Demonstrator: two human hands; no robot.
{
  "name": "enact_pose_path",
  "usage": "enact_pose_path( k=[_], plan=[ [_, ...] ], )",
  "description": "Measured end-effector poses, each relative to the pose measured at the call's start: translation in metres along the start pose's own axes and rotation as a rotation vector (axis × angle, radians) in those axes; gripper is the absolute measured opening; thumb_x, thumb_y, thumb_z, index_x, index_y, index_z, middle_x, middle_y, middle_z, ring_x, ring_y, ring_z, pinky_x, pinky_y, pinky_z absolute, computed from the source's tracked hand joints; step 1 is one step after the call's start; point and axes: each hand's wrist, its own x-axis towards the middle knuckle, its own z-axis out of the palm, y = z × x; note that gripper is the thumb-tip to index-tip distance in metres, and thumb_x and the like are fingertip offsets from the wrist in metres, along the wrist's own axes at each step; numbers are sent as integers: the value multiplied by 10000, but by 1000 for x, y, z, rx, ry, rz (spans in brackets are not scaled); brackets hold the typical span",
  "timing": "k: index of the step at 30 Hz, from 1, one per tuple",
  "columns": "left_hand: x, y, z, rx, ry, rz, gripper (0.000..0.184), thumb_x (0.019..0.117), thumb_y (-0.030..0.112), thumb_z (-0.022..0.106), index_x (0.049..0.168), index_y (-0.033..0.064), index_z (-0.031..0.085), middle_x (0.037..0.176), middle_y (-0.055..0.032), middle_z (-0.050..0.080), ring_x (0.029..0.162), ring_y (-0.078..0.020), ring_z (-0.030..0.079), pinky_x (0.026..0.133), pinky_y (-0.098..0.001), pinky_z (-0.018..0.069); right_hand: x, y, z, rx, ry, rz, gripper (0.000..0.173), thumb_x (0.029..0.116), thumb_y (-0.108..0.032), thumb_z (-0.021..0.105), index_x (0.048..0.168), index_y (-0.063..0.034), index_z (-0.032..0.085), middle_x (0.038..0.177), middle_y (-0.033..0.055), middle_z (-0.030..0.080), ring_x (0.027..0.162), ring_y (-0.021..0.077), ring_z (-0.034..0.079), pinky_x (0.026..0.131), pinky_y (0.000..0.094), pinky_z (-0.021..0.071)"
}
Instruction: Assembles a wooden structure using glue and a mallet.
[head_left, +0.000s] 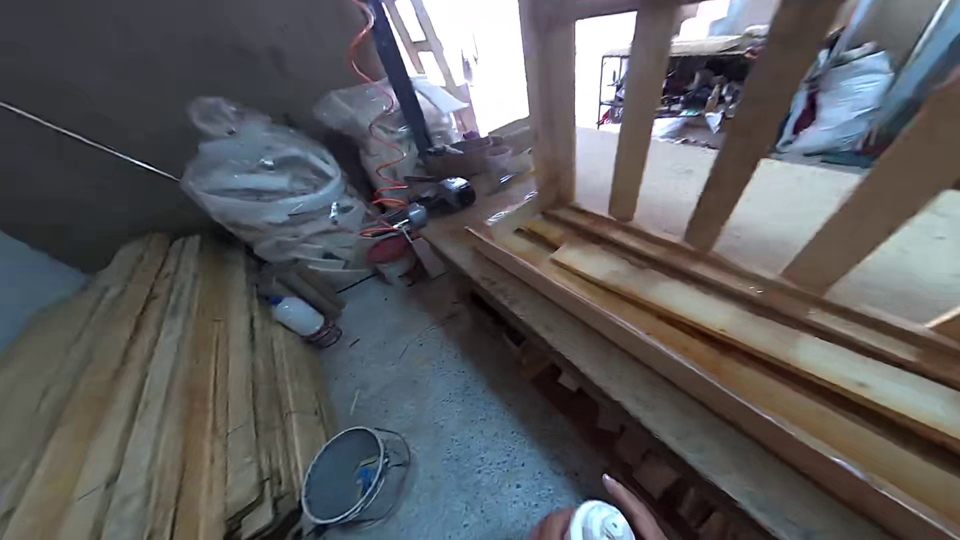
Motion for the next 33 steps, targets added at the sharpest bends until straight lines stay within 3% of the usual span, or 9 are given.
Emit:
enact_pose_path(
  k=[4,7,10,15,18,21,25,31,33],
  plan=[
    [45,-59,-57,-15,193,-85,788,761,408,890,1266,-117,591,1150,-219,712,1076,-233,710,967,-441,589,81,27,8,-123,-191,145,808,956,-527,662,1487,36,426,1239,132,711,1151,209,689,1045,464,543],
    [89,-110,-98,-135,280,-68,765,727,254,943,1293,-102,572,1225,-204,701,1161,-241,690,1033,-452,577,162,45,7,-241,-327,197,604,978,-438,672,1442,-74,541,1205,54,731,1128,170,692,1026,462,544],
    [138,-150,-146,-65,326,-46,769,726,253,950,1327,-35,565,1286,-175,657,1220,-231,638,1057,-431,553,258,47,9,-370,-378,205,588,959,-461,687,1424,-119,575,1227,53,722,1141,200,684,1025,498,535],
    [220,-198,-220,72,347,-114,775,665,367,970,1235,-44,643,1198,-149,684,1137,-199,664,992,-397,585,385,22,5,-416,-390,88,605,978,-510,644,1437,-125,558,1275,62,693,1190,210,653,1070,473,503],
    [296,-221,-256,112,371,-67,802,650,452,955,1219,-30,660,1194,-126,704,1147,-184,669,1010,-390,577,417,15,-11,-348,-273,33,574,978,-495,653,1419,-136,575,1264,24,703,1176,159,658,1050,440,522],
    [395,-244,-289,98,376,32,782,648,488,941,1200,6,668,1154,-78,721,1110,-156,687,981,-383,593,424,20,-30,-40,-119,17,508,987,-343,681,1389,-47,584,1213,61,728,1120,159,699,1004,397,579],
    [542,-270,-316,10,271,97,722,650,291,950,1241,35,623,1113,-33,732,1035,-108,709,935,-359,611,420,22,-43,29,186,35,490,990,-288,678,1372,3,584,1193,90,732,1102,189,700,999,402,575],
    [742,-294,-285,-22,49,164,714,779,147,883,1366,-58,531,1288,-198,646,1173,-216,645,1061,-423,508,440,19,-16,37,672,190,508,1013,-358,624,1384,-15,575,1239,79,715,1142,182,687,1027,401,561],
    [782,-303,-274,-121,-83,460,632,828,55,816,1298,-212,489,1196,-313,646,1088,-241,686,973,-354,567,465,15,8,68,807,201,480,1004,-308,647,1371,-5,583,1223,93,717,1115,180,698,1004,389,576]
  ],
)
